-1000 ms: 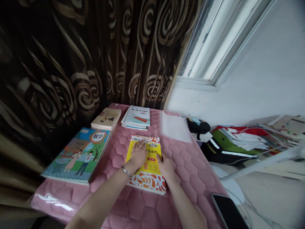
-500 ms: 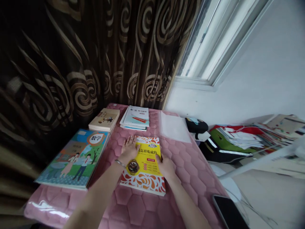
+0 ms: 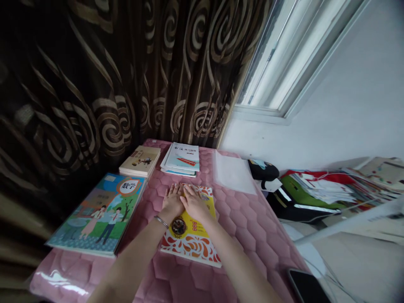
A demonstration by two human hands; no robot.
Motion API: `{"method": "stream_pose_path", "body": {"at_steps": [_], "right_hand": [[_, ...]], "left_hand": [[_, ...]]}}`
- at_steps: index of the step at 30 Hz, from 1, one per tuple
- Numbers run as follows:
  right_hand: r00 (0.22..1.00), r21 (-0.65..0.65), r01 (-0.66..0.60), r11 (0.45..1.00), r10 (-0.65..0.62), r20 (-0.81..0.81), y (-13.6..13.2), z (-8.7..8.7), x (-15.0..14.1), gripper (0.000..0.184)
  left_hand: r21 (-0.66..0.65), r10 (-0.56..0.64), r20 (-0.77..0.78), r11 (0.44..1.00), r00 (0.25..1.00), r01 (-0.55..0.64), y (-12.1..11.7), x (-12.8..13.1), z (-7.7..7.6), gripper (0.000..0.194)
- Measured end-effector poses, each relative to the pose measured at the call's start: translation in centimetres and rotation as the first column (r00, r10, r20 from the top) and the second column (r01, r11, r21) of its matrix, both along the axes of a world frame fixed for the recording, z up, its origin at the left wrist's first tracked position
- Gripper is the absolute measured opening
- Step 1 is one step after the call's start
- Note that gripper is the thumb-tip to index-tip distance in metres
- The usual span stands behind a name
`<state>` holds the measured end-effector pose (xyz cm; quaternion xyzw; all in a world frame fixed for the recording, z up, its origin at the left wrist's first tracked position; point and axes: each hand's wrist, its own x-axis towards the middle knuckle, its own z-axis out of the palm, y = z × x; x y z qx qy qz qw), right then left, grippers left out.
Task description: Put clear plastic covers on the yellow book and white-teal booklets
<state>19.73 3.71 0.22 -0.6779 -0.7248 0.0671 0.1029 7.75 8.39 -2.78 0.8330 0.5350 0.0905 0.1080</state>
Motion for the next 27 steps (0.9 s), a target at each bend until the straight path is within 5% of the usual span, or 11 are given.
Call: {"method": "stream_pose_path", "body": {"at_steps": [4,9,13,19,23,27], "right_hand": [[0.996,-0.094,0.081,0.992,-0.078,0.035,1.6,-1.3,1.1,0.06],[0.934,-0.128,0.358,0.925,-0.357,0.032,0.6,-2.6,4.7,0.064],[0.905,-0.142,0.418,0.898,-0.425,-0.027,-0.2,-3.1,5.2,0.063],[0.898,-0.13,0.431,0.893,-0.438,-0.03,-0.3,-2.9,4.6,0.063],[0.904,-0.124,0.42,0.899,-0.426,-0.027,-0.3,-3.1,5.0,0.062],[0.903,-0.082,0.429,0.9,-0.428,0.025,-0.4,-2.8,4.6,0.062]], "left_hand": [[0.026,0.006,0.02,1.0,1.0,-0.006,0.0,0.0,-0.2,0.062],[0.03,0.024,0.029,0.999,0.999,-0.025,0.1,0.0,-0.2,0.063],[0.06,0.036,-0.003,0.998,0.999,-0.036,-0.5,0.6,0.5,0.062],[0.077,-0.03,-0.027,0.997,0.999,0.032,-6.5,1.4,0.4,0.061],[0.092,-0.181,0.002,0.979,0.983,0.18,-10.9,-1.6,-0.2,0.06],[0.088,-0.2,-0.008,0.976,0.98,0.2,-12.3,-4.8,-0.2,0.059]]}}
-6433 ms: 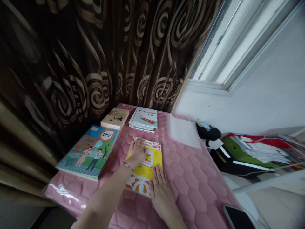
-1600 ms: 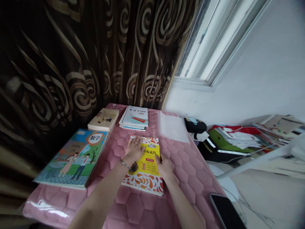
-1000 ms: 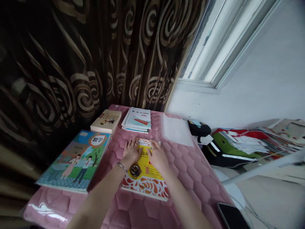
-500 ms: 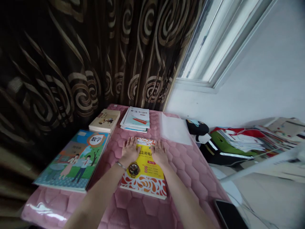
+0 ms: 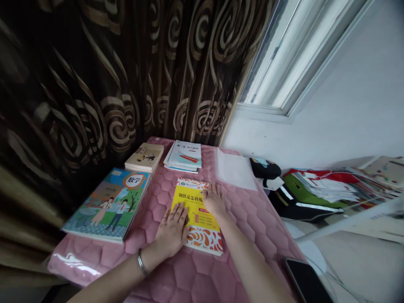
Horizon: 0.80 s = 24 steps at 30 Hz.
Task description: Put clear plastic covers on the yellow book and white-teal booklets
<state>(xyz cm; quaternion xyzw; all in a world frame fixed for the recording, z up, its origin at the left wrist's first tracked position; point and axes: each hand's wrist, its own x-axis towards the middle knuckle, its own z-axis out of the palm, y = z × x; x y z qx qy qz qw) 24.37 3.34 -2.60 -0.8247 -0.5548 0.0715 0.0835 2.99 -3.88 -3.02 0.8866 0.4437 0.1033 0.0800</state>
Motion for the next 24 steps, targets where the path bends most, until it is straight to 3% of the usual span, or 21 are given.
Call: {"method": "stream_pose_path", "body": {"at_steps": [4,6,8,10,15,20,24], "right_hand": [[0.988,0.035,-0.114,0.993,0.11,0.111,-2.4,0.5,-2.9,0.059],[0.963,0.041,-0.252,0.967,0.246,0.115,-4.7,0.4,-4.7,0.061],[0.946,0.054,-0.312,0.949,0.305,0.111,-7.3,0.0,-5.9,0.059],[0.953,0.059,-0.287,0.956,0.279,0.119,-9.9,-0.6,-5.9,0.058],[0.996,0.038,-0.078,0.996,0.076,0.035,-13.8,-2.2,-3.5,0.06],[0.998,0.094,-0.055,0.994,0.058,-0.036,-14.5,-3.0,-2.6,0.061],[0.994,0.167,-0.071,0.983,0.083,-0.068,-14.5,-3.5,-2.4,0.06]], "left_hand": [[0.013,0.018,0.002,1.0,1.0,-0.018,0.1,-0.4,0.0,0.057],[0.028,0.01,0.003,1.0,1.0,-0.01,0.2,-0.3,-0.1,0.057],[0.042,-0.002,0.011,0.999,1.0,0.002,0.3,-0.2,-0.2,0.056],[0.038,-0.014,0.021,0.999,1.0,0.014,0.4,-0.4,-0.3,0.056],[0.03,-0.014,0.111,1.0,0.994,0.01,0.6,-1.2,-1.0,0.055],[-0.014,0.082,0.183,0.997,0.98,-0.081,0.1,-2.5,-1.5,0.049],[-0.155,0.221,0.233,0.97,0.947,-0.188,0.1,-3.1,-0.2,0.046]]}}
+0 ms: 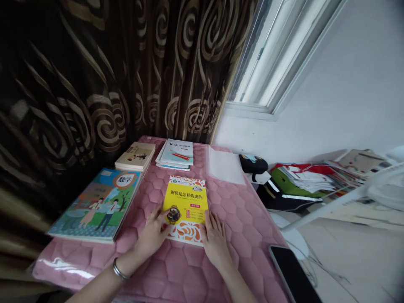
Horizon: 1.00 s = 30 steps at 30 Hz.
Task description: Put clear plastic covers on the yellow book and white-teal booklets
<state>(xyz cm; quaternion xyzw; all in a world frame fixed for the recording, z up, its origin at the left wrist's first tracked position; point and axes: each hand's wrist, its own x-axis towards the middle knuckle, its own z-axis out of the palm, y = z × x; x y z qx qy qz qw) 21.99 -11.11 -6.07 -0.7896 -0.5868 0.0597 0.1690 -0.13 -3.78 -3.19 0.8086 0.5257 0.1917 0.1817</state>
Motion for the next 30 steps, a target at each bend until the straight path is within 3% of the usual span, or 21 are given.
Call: {"method": "stream_pose_path", "body": {"at_steps": [4,7,13,21,26,30], "right_hand": [[0.998,0.082,-0.021,0.996,0.027,-0.065,0.1,-0.3,0.6,0.056],[0.995,0.119,-0.026,0.993,0.037,-0.094,0.3,-0.2,0.8,0.053],[0.993,0.068,0.028,0.997,-0.02,-0.116,1.6,0.6,0.8,0.05],[0.991,-0.011,0.059,0.998,-0.06,-0.12,5.0,2.3,1.9,0.049],[0.988,0.072,0.065,0.995,-0.054,-0.141,6.0,1.0,2.7,0.047],[0.988,0.194,0.04,0.98,-0.01,-0.156,5.9,-0.7,3.3,0.046]], "left_hand": [[-0.182,0.049,0.14,0.983,0.989,-0.023,0.5,0.1,2.0,0.042],[-0.25,0.104,0.17,0.966,0.98,-0.059,0.7,0.5,2.8,0.038],[-0.214,0.116,0.234,0.975,0.965,-0.065,1.3,1.2,2.2,0.033],[-0.161,0.137,0.234,0.982,0.963,-0.101,4.1,3.2,2.0,0.028],[-0.171,0.127,0.321,0.982,0.938,-0.075,5.2,3.0,1.4,0.025],[-0.099,0.062,0.36,0.995,0.931,-0.027,5.2,2.3,0.6,0.025]]}}
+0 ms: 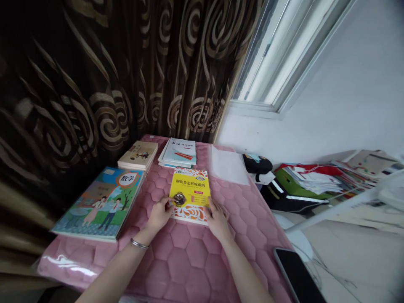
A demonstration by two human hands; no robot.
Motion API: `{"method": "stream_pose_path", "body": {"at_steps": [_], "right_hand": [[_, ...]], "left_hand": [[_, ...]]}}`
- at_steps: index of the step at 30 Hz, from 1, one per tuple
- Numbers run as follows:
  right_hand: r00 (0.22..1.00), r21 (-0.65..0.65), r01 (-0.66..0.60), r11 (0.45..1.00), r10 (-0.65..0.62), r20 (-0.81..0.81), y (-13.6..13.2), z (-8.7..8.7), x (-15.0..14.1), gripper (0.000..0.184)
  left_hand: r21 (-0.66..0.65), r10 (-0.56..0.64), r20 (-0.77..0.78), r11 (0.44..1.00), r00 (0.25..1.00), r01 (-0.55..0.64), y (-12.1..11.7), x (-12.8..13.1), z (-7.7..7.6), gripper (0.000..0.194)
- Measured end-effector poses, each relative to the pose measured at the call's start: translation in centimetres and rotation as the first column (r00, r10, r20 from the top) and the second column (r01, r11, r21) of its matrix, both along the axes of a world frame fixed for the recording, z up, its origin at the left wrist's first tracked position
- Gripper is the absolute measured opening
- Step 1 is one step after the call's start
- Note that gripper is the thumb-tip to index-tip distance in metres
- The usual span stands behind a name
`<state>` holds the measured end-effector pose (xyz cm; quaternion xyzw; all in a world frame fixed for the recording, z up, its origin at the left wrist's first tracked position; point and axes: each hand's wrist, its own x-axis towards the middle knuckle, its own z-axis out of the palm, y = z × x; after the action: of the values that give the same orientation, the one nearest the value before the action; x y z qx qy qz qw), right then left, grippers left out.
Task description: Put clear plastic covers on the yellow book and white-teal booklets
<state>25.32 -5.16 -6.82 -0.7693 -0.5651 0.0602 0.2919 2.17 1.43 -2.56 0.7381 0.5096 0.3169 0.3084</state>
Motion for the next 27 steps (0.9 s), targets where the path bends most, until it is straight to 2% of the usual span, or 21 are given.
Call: {"method": "stream_pose_path", "body": {"at_steps": [7,11,14,19,24,27], "right_hand": [[0.998,0.135,-0.049,0.99,0.052,-0.019,0.0,-1.7,0.9,0.044],[0.998,0.174,-0.056,0.983,0.055,0.006,-0.1,-1.9,0.8,0.043],[0.999,0.156,-0.036,0.987,0.03,0.039,-0.2,-1.7,0.5,0.044],[0.998,0.106,-0.024,0.994,0.019,0.052,-0.3,-1.2,0.2,0.046],[0.995,0.083,-0.093,0.992,0.095,-0.019,-0.6,-0.5,0.5,0.047],[0.982,0.084,-0.16,0.984,0.167,-0.088,-1.9,0.1,1.0,0.051]], "left_hand": [[0.104,-0.054,0.023,0.993,0.998,0.051,-1.6,-0.7,-0.9,0.032],[0.099,-0.094,0.001,0.991,0.996,0.093,-2.2,-1.0,-1.5,0.048],[0.083,-0.103,-0.012,0.991,0.995,0.104,-2.3,-1.0,-1.8,0.06],[0.046,-0.081,-0.022,0.996,0.996,0.082,-2.2,-0.9,-1.8,0.06],[0.031,-0.086,-0.012,0.996,0.996,0.086,-1.8,-1.0,-1.6,0.06],[0.037,-0.09,-0.009,0.995,0.996,0.09,-1.5,-1.2,-1.3,0.06]]}}
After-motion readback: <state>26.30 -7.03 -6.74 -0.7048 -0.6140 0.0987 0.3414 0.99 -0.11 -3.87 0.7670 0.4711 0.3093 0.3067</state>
